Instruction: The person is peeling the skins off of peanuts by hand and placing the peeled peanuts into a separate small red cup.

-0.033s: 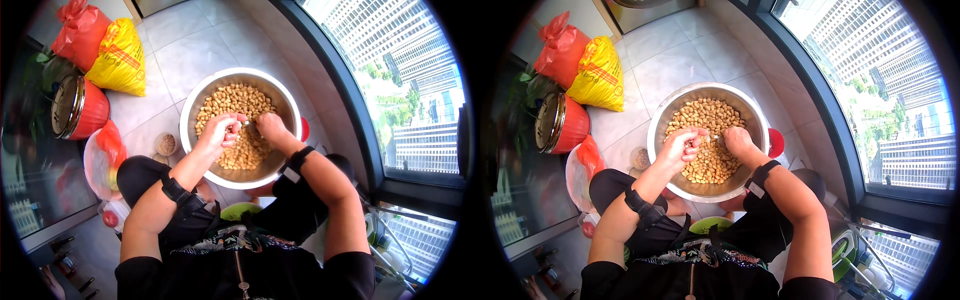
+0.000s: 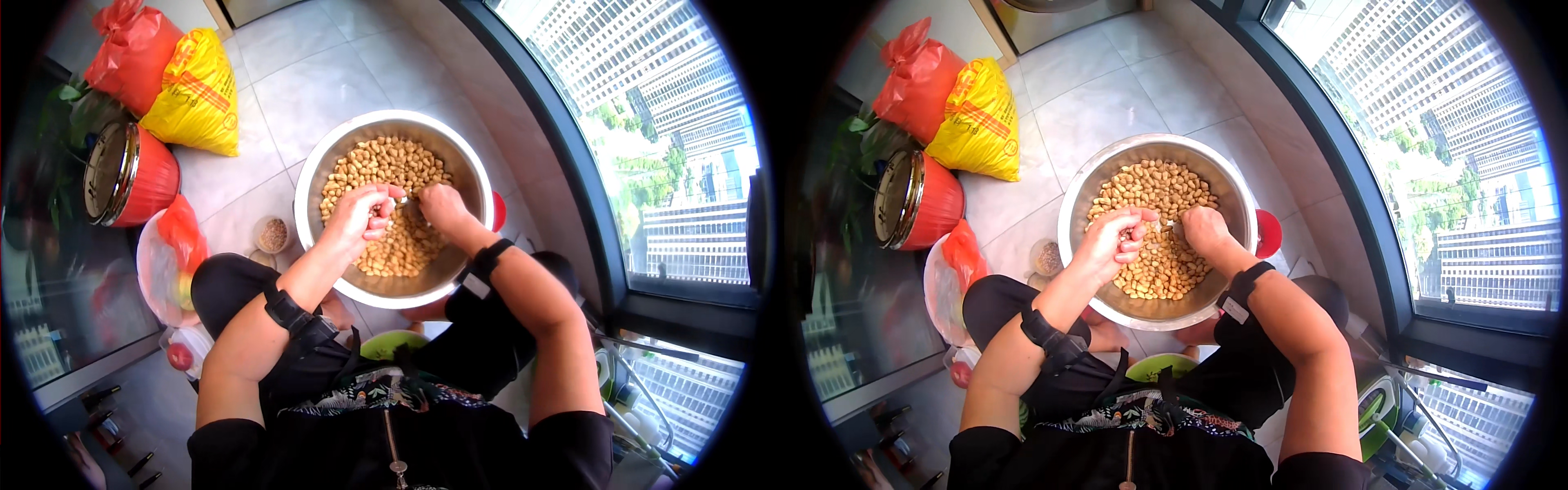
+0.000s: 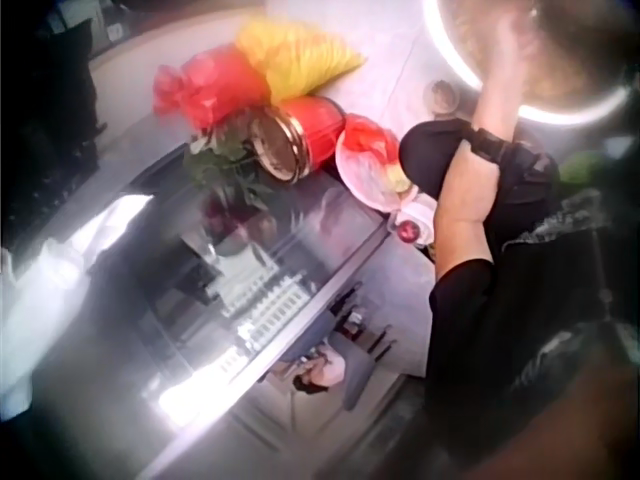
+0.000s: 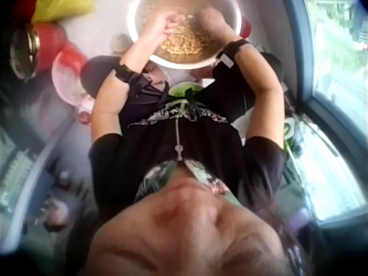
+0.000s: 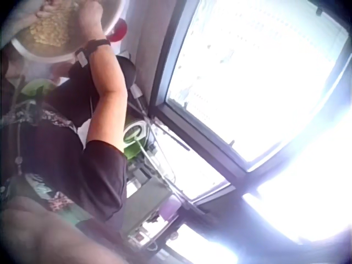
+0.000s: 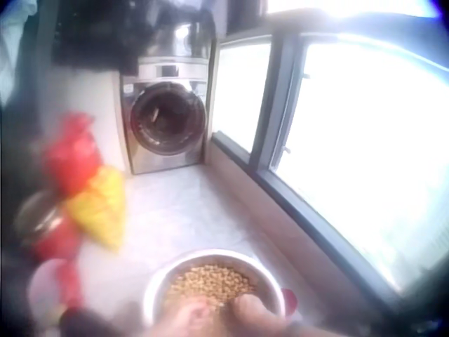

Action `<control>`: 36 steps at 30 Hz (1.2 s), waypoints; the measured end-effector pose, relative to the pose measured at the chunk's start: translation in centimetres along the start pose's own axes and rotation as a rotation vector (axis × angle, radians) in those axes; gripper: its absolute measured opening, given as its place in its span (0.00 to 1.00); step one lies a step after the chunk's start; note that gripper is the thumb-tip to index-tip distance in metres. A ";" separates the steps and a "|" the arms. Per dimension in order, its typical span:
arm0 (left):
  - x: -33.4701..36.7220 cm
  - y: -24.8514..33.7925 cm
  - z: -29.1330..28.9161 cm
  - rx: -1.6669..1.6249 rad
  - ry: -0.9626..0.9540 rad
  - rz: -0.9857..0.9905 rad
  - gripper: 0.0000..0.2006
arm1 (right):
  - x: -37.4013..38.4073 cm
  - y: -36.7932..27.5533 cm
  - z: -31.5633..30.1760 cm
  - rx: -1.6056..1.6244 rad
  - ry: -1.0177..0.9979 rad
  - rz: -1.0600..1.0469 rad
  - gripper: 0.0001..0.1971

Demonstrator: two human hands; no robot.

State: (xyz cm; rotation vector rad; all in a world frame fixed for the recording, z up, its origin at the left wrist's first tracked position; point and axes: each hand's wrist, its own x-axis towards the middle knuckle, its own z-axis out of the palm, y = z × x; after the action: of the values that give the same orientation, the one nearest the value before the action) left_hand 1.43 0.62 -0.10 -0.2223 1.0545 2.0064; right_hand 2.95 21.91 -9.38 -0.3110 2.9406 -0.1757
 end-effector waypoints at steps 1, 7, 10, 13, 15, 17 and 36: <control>-0.1 0.0 -0.2 -0.003 0.004 0.003 0.11 | 0.1 -0.4 -0.1 -0.001 -0.002 -0.005 0.08; -0.2 -0.1 -0.5 0.015 0.009 0.000 0.10 | -0.5 -1.5 -1.2 -0.141 -0.037 -0.049 0.06; 0.0 -0.2 -0.2 0.028 0.012 -0.013 0.10 | -0.9 -1.4 -1.3 -0.209 0.018 -0.096 0.06; 0.2 -0.4 -0.2 0.059 0.013 -0.021 0.10 | -0.8 -1.3 -1.4 -0.222 0.018 -0.104 0.06; 0.2 -0.3 -0.6 0.051 0.022 -0.013 0.10 | -0.5 -1.6 -1.7 -0.236 -0.006 -0.170 0.06; 0.5 -0.1 -0.4 0.042 0.013 -0.012 0.11 | -0.6 -0.6 -1.4 -0.186 0.021 -0.127 0.07; 0.5 -0.4 -0.2 0.073 0.115 0.006 0.11 | -0.8 -4.5 -9.7 1.145 0.085 0.112 0.07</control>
State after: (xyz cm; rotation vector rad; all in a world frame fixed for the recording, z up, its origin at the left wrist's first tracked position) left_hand 1.36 0.86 -0.73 -0.2988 1.1996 1.9756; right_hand 2.77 18.70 0.86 0.0465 2.3896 -1.7314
